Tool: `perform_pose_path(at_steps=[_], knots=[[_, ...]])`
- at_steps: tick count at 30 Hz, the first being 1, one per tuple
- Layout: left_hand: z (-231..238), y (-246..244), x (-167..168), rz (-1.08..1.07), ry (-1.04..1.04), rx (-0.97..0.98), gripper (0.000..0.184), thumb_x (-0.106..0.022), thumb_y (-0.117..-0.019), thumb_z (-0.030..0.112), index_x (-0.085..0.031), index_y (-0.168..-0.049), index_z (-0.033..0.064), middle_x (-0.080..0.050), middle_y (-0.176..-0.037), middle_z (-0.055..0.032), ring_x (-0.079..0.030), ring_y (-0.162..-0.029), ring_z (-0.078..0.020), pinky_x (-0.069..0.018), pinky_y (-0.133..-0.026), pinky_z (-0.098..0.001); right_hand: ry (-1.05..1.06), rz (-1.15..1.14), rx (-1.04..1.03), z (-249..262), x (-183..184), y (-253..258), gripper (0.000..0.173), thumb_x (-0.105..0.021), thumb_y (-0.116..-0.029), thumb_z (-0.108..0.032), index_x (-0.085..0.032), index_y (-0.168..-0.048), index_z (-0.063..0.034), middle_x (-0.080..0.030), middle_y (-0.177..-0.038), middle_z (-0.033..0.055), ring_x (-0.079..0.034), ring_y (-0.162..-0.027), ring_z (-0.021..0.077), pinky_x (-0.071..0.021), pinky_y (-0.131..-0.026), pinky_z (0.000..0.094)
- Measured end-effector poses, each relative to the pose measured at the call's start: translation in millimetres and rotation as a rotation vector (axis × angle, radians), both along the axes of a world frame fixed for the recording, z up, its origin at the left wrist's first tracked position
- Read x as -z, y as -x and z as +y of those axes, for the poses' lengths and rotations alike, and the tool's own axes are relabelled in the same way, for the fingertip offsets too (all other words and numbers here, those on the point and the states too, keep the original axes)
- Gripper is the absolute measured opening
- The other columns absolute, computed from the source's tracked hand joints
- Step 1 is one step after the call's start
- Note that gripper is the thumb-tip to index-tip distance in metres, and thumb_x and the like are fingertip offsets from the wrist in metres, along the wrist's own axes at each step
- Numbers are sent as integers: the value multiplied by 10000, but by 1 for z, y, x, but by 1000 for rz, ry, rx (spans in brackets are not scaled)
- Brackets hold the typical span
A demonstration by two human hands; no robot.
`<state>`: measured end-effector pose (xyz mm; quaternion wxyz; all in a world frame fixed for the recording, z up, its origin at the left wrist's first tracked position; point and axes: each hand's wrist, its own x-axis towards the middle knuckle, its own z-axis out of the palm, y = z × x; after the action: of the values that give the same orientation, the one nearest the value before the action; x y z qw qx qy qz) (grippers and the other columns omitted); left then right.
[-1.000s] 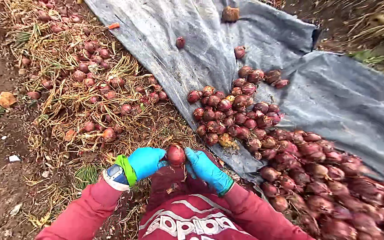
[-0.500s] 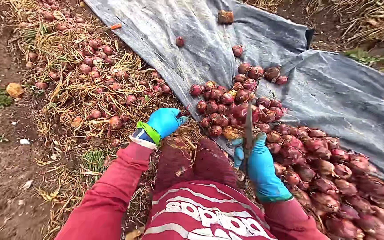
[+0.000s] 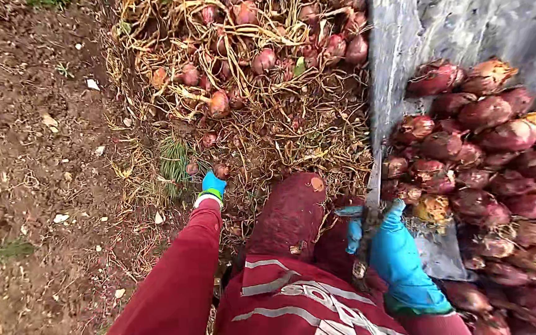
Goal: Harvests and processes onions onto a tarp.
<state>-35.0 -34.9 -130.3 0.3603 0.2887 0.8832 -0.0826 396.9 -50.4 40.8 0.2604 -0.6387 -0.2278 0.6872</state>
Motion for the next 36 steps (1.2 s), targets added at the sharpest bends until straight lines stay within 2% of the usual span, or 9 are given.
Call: perform_pose_path(at_steps=[4, 10, 14, 19, 24, 27, 30, 33, 36], knots=[[15, 1, -13, -60, 48, -51, 426, -591, -1034, 437, -721, -1197, 66, -759, -1054, -170, -718, -1032, -369, -536, -958, -628, 69, 48, 27, 26, 15, 1, 978, 63, -981, -707, -672, -1060, -67, -580, -560, 77, -575, -428, 216, -549, -421, 403], [86, -71, -146, -266, -146, 568, 549, -451, -1073, 554, -698, -1129, 67, -722, -969, -180, -712, -952, -357, -543, -872, -638, 179, 225, -169, 39, 58, 40, 1000, -10, -945, -797, -680, -1101, -71, -577, -598, 84, -575, -469, 207, -549, -470, 390], [103, -143, -221, -358, -157, 1104, 380, -538, -1060, 474, -737, -1022, 152, -738, -954, -71, -723, -907, -268, -571, -803, -566, -212, 251, -263, 48, 16, 54, 924, -301, -855, -906, -652, -1022, -67, -625, -637, 67, -602, -480, 188, -562, -479, 354], [105, -172, -286, -258, -123, 1428, 314, -539, -1068, 450, -754, -1079, 221, -757, -1046, -32, -728, -957, -253, -564, -824, -571, -309, 11, -296, 34, -45, 19, 826, -183, -1048, -671, -707, -894, -52, -581, -566, 64, -548, -442, 178, -512, -448, 369], [64, -230, -329, -214, -320, 1506, 401, -510, -1062, 508, -722, -969, 180, -730, -922, -58, -714, -873, -278, -553, -749, -583, -433, -84, -291, -26, -56, -18, 854, -163, -1022, -712, -715, -1005, -60, -597, -583, 60, -570, -461, 179, -529, -463, 371], [22, -287, -342, -319, -267, 1780, 402, -478, -1073, 461, -716, -963, 156, -718, -909, -86, -715, -862, -311, -560, -692, -603, -517, -175, -302, -64, -79, -38, 905, -205, -884, -890, -647, -863, -101, -590, -581, 53, -571, -457, 185, -513, -429, 357], [37, -268, -355, -370, -426, 1574, 398, -443, -1103, 432, -732, -1089, 158, -737, -1018, -77, -715, -969, -286, -557, -797, -590, -471, -333, 11, -84, -131, -31, 800, -76, -1052, -634, -643, -1010, -72, -581, -621, 22, -543, -461, 138, -504, -427, 310], [59, -167, -319, -298, -637, 989, 397, -480, -1087, 448, -756, -1122, 165, -762, -1038, -42, -721, -1006, -220, -557, -907, -543, -365, -379, 527, -77, -161, -3, 560, 8, -1096, -278, -438, -820, -81, -404, -482, -21, -450, -377, 123, -467, -398, 270], [25, -45, -237, -126, -591, 424, 407, -579, -1024, 512, -764, -1101, 158, -763, -998, -59, -727, -977, -245, -561, -909, -577, -466, -233, 381, -93, -127, -40, 495, -50, -1122, -310, -450, -1140, -19, -494, -657, -58, -556, -524, 40, -519, -515, 198]])
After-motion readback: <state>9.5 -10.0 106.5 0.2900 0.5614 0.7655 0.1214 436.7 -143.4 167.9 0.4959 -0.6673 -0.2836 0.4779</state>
